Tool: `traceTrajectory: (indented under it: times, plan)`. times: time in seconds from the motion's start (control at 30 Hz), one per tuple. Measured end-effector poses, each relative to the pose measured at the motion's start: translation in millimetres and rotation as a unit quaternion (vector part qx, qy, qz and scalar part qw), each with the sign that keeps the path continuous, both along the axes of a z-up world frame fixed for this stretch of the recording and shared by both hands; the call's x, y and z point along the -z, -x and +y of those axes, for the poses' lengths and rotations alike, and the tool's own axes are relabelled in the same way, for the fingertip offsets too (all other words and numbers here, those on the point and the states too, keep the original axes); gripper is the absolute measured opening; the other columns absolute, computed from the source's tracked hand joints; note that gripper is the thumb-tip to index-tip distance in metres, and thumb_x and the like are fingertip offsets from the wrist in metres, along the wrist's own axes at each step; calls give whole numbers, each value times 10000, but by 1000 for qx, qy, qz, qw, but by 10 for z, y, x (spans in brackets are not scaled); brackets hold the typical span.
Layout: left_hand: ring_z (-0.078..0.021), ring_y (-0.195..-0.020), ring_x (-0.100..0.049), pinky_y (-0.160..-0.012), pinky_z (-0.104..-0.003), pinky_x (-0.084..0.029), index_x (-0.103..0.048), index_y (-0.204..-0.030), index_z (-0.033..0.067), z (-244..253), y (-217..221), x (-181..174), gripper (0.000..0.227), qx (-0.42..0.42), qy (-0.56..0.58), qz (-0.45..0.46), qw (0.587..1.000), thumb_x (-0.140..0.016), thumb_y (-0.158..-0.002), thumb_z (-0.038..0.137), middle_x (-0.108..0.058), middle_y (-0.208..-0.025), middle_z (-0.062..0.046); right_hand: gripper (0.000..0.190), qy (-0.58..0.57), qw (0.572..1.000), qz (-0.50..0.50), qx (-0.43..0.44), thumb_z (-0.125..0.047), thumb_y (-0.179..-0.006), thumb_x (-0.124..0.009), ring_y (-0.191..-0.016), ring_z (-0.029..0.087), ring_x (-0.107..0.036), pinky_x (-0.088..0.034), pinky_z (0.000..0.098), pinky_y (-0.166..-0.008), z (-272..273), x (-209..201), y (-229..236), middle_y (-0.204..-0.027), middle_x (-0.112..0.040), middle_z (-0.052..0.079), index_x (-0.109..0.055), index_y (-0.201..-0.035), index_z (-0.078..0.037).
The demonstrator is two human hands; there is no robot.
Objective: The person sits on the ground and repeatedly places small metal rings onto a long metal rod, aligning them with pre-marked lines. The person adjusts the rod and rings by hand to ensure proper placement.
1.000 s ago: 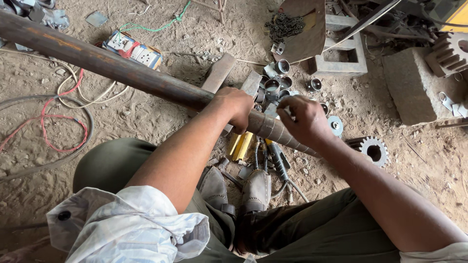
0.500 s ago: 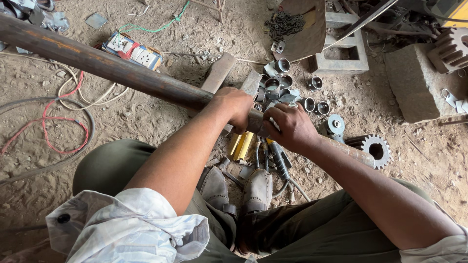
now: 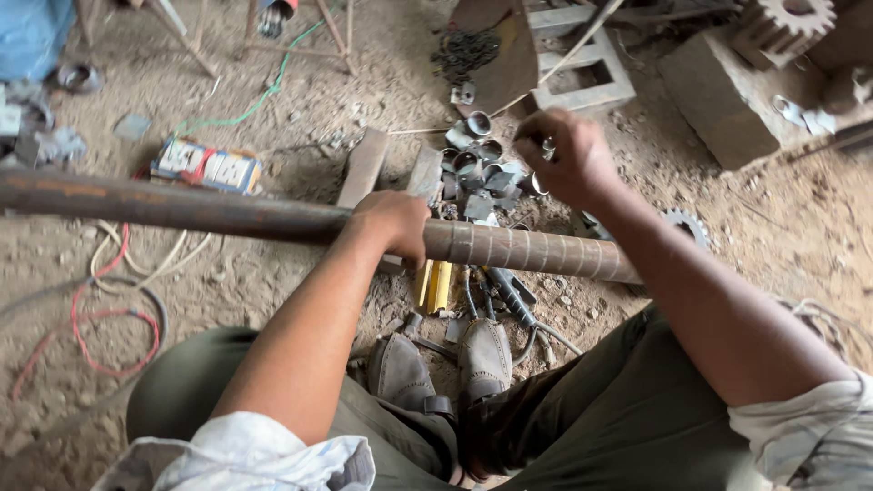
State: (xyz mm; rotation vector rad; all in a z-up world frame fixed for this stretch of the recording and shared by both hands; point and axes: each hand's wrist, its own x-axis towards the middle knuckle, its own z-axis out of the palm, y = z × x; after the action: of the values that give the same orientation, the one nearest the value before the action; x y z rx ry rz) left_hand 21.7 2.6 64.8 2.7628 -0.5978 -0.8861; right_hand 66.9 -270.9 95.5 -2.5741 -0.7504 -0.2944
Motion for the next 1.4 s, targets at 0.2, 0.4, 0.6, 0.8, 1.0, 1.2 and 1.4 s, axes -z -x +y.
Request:
traceTrajectory:
  times: [0.2, 0.4, 0.6, 0.8, 1.0, 1.2, 1.4]
  plan:
    - [-280, -989, -758, -915, -400, -583, -762, -1046, 117, -13, -50, 116, 512, 5, 10, -14, 1000, -908, -594, 309, -779, -1072, -116, 68, -123, 982, 44, 135, -88, -1046, -663, -864, 143, -711, -607, 275, -776, -894, -523, 2, -1015, -744, 113, -689, -1068, -29]
    - [-311, -1032, -737, -954, -418, -570, -768, -1086, 133, -44, -83, 76, 555, 10, -14, -4, 1000, -919, -587, 322, -766, -1097, -144, 85, -142, 955, 129, 228, -117, -993, -666, -812, 123, -656, -566, 292, -698, -1411, -534, 284, -966, -724, 72, -695, -1037, -50]
    - [-276, -1072, -740, -985, -402, -562, -763, -1114, 157, -113, -39, 8, 576, -23, -31, 5, 999, -904, -567, 273, -777, -1130, -113, 154, -31, 914, 271, 300, -168, -957, -644, -797, 166, -660, -584, 340, -695, -1774, -169, 345, -951, -720, 87, -718, -1027, -53]
    - [-253, -1117, -727, -1014, -392, -548, -741, -1185, 187, -138, -20, 41, 647, -45, -39, 6, 998, -910, -563, 247, -766, -1185, -85, 228, 53, 914, 288, 281, -214, -927, -629, -839, 184, -691, -592, 359, -769, -1970, 57, 314, -982, -743, 83, -723, -1090, -87]
    - [-252, -1110, -730, -1010, -390, -554, -736, -1199, 189, -138, -24, 94, 664, -51, -35, -1, 998, -907, -559, 231, -769, -1175, -85, 223, 56, 925, 286, 242, -217, -909, -617, -844, 196, -709, -583, 370, -774, -1888, -44, 346, -947, -769, 84, -739, -1039, -83]
    - [-255, -1098, -732, -997, -387, -564, -746, -1176, 174, -142, -26, 87, 641, -47, -39, -1, 998, -903, -556, 220, -771, -1160, -98, 212, 81, 923, 299, 229, -242, -906, -633, -834, 173, -728, -579, 351, -774, -1990, -16, 360, -925, -784, 69, -754, -1006, -100]
    - [-226, -1097, -734, -1014, -393, -555, -710, -1247, 183, -149, -44, 174, 691, -67, -48, 25, 996, -902, -583, 184, -763, -1194, -74, 242, 51, 889, 391, 234, -245, -942, -616, -858, 197, -754, -601, 359, -783, -2003, 5, 383, -952, -796, 90, -752, -1052, -77]
